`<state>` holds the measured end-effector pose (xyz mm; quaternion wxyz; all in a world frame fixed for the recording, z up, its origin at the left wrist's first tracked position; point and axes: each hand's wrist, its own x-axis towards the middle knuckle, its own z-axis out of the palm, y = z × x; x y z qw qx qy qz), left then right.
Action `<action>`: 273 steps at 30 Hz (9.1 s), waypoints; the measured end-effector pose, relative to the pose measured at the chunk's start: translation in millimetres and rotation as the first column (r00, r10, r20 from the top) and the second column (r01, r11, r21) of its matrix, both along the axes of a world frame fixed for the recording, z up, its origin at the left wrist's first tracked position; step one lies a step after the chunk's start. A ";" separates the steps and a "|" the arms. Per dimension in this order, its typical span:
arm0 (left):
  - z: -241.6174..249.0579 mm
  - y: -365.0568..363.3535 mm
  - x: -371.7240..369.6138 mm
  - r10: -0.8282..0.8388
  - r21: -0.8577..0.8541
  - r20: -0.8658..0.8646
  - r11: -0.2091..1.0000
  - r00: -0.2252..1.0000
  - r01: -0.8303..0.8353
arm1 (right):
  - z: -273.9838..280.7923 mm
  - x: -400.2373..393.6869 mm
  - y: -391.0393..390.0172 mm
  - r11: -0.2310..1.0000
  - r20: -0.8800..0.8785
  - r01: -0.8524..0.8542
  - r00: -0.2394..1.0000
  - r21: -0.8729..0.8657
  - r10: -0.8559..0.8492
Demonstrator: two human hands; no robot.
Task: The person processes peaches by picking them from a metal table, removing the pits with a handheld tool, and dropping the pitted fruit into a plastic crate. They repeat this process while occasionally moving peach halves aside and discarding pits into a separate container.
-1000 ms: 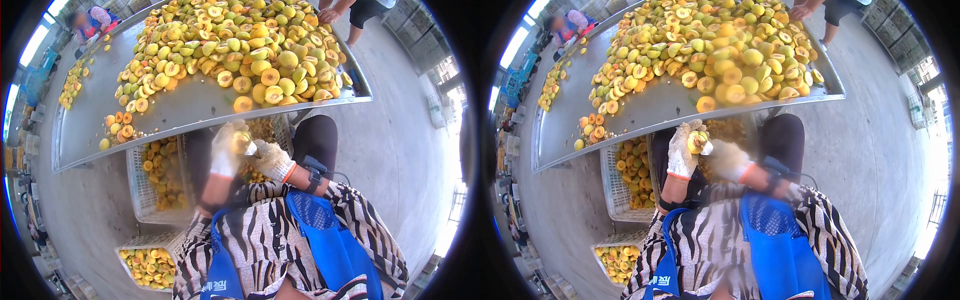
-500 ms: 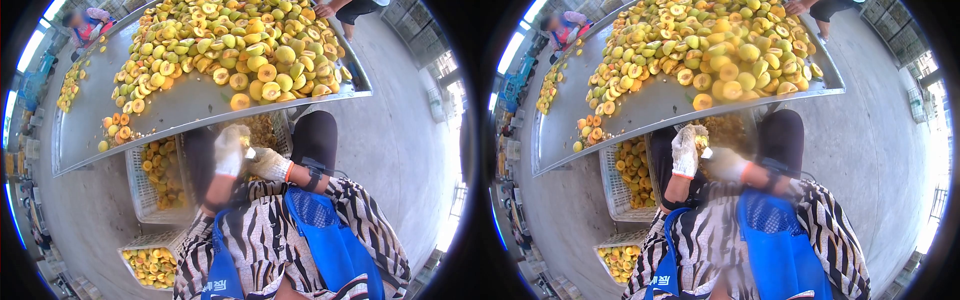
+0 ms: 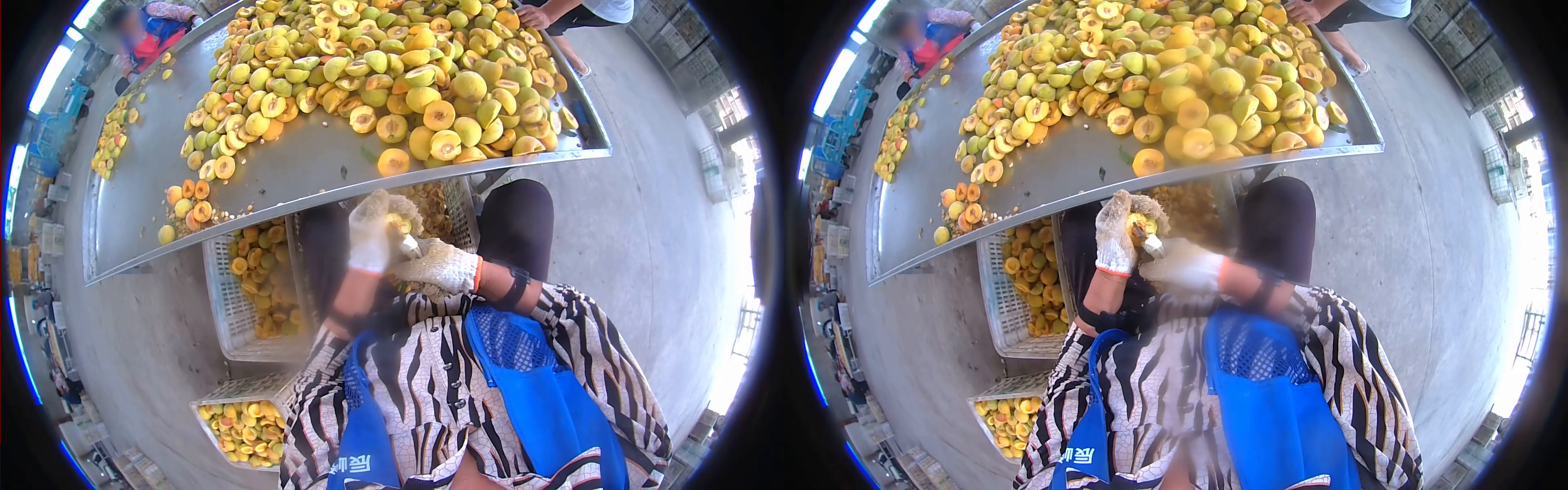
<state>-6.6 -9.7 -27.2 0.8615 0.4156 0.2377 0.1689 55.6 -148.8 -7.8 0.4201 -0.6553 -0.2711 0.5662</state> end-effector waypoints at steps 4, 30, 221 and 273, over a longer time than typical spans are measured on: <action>-7.4 14.3 -5.6 -0.196 0.196 0.003 0.962 0.981 0.191 | 6.2 3.8 1.6 0.983 0.221 -0.181 0.959 0.005 0.175; -21.1 16.9 -0.9 -0.013 -0.025 -0.007 1.000 1.000 0.012 | -0.6 27.9 -18.4 0.996 -0.607 -0.063 0.794 -0.055 0.017; 12.7 8.1 8.2 0.315 -0.234 0.081 0.928 0.946 -0.289 | 21.2 -17.0 19.0 0.989 0.697 0.094 0.702 0.111 -0.145; 23.0 122.3 -60.0 0.840 0.979 -0.002 0.113 0.542 -0.171 | 36.2 38.5 -24.5 0.996 -0.397 0.087 0.915 0.016 -0.074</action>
